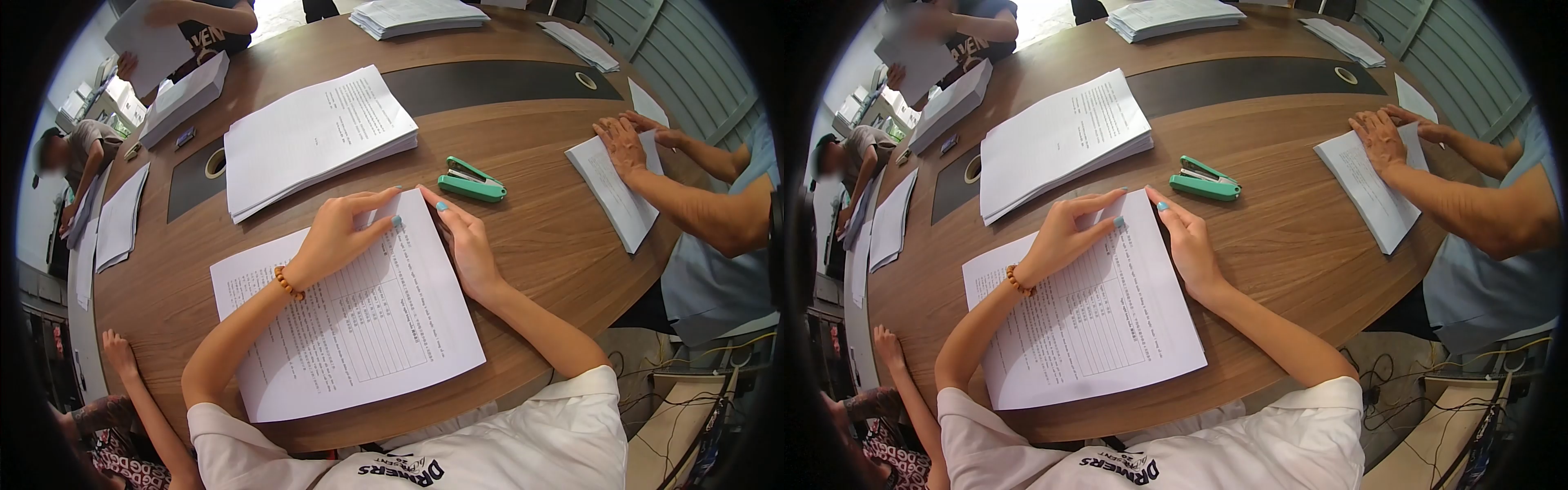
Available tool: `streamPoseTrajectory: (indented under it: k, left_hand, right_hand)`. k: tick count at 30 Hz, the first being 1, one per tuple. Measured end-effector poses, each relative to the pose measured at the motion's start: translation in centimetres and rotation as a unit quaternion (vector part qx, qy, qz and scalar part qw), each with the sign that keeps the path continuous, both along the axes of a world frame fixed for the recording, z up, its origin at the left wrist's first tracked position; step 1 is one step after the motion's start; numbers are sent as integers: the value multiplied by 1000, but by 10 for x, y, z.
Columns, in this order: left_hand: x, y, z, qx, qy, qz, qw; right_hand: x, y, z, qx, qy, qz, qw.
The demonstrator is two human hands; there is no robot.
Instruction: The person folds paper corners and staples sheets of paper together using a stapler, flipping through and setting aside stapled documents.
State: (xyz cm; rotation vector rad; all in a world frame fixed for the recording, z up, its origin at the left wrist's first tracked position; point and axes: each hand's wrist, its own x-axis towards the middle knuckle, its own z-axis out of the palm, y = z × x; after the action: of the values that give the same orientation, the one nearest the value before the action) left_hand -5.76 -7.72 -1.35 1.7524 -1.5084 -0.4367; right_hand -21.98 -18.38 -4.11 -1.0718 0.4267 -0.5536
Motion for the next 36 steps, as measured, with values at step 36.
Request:
streamPoseTrajectory:
  k: [36]
  left_hand:
    - [-4,3,0,-58,87,28,994]
  right_hand:
    - [-12,-6,15,-654,126,-56,744]
